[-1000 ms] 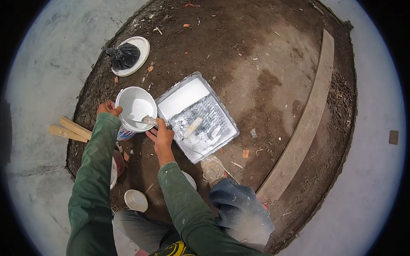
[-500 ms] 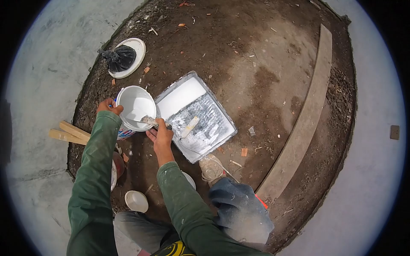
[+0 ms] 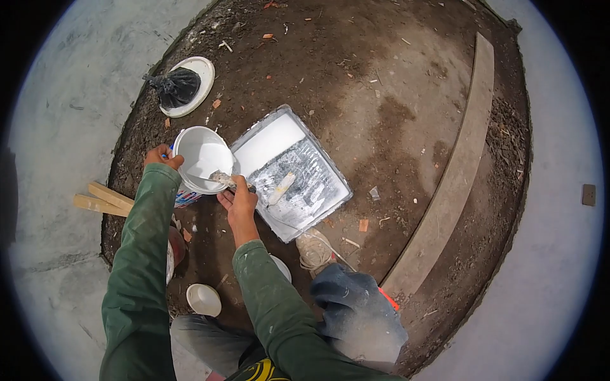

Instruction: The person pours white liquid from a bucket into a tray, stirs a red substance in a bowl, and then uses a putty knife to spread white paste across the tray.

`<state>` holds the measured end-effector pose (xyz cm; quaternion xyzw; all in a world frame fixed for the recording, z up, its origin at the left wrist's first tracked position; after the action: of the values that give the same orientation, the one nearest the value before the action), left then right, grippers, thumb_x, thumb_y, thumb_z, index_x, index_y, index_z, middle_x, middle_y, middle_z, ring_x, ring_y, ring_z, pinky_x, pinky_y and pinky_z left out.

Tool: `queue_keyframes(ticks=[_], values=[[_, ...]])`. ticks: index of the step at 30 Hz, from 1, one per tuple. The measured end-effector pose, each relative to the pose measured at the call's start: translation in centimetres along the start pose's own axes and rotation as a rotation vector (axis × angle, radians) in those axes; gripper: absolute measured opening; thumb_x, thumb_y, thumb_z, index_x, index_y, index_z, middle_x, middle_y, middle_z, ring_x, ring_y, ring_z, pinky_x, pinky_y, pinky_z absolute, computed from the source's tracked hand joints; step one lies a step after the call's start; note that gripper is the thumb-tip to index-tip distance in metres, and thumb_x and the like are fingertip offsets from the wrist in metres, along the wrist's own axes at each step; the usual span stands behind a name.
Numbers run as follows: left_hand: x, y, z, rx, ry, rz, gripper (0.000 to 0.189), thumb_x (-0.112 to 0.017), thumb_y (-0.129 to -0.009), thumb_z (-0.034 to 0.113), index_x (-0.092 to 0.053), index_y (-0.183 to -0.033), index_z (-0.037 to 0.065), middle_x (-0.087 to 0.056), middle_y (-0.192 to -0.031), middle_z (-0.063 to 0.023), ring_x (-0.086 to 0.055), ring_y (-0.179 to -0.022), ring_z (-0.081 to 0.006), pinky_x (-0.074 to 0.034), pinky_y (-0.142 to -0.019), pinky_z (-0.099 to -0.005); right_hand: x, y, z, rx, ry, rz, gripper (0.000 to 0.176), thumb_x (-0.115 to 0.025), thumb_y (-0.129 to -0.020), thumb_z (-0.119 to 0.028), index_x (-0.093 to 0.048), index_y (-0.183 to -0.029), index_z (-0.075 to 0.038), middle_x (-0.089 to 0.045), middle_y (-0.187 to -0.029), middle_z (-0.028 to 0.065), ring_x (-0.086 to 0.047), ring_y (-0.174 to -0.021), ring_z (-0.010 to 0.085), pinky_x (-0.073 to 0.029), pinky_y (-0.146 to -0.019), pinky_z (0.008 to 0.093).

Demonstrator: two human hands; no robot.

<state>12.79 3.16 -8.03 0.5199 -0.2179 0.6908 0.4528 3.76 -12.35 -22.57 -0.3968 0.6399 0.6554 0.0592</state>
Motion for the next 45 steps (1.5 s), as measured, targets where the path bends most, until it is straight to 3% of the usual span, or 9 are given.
queue_keyframes(ticks=[18, 35, 45], values=[[-0.3, 0.0, 0.6, -0.033, -0.014, -0.015, 0.027, -0.075, -0.066, 0.016, -0.052, -0.071, 0.003, -0.062, -0.066, -0.0139, -0.059, -0.063, -0.0203, -0.051, -0.066, -0.0356, 0.4, -0.1, 0.2, 0.002, -0.047, 0.005, 0.042, -0.072, -0.085, -0.029, -0.057, -0.114, -0.002, -0.054, -0.105, 0.0122, -0.057, -0.086, 0.0219, -0.056, -0.073, 0.0358], [-0.3, 0.2, 0.6, -0.028, -0.064, -0.018, 0.028, -0.075, -0.066, 0.018, -0.053, -0.071, 0.003, -0.063, -0.070, -0.0153, -0.060, -0.065, -0.0244, -0.051, -0.070, -0.0384, 0.6, 0.1, 0.4, -0.014, -0.045, 0.008, 0.042, -0.071, -0.085, -0.028, -0.057, -0.114, -0.001, -0.054, -0.105, 0.0132, -0.056, -0.089, 0.0226, -0.056, -0.074, 0.0368], [-0.7, -0.8, -3.2, -0.068, 0.060, 0.009, 0.028, -0.076, -0.065, 0.018, -0.053, -0.070, 0.003, -0.062, -0.066, -0.0129, -0.058, -0.062, -0.0208, -0.051, -0.067, -0.0354, -0.1, 0.1, -0.4, 0.037, 0.039, 0.015, 0.045, -0.072, -0.084, -0.027, -0.056, -0.114, 0.002, -0.060, -0.098, 0.0115, -0.061, -0.080, 0.0214, -0.057, -0.069, 0.0363]])
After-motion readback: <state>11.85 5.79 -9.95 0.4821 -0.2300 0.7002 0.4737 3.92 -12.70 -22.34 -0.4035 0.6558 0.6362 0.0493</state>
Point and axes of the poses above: each hand's wrist, its own y-axis away from the middle knuckle, its own x-axis out of the back of the hand, z = x × y, the point moved 3 cm from there along -y, towards the middle knuckle
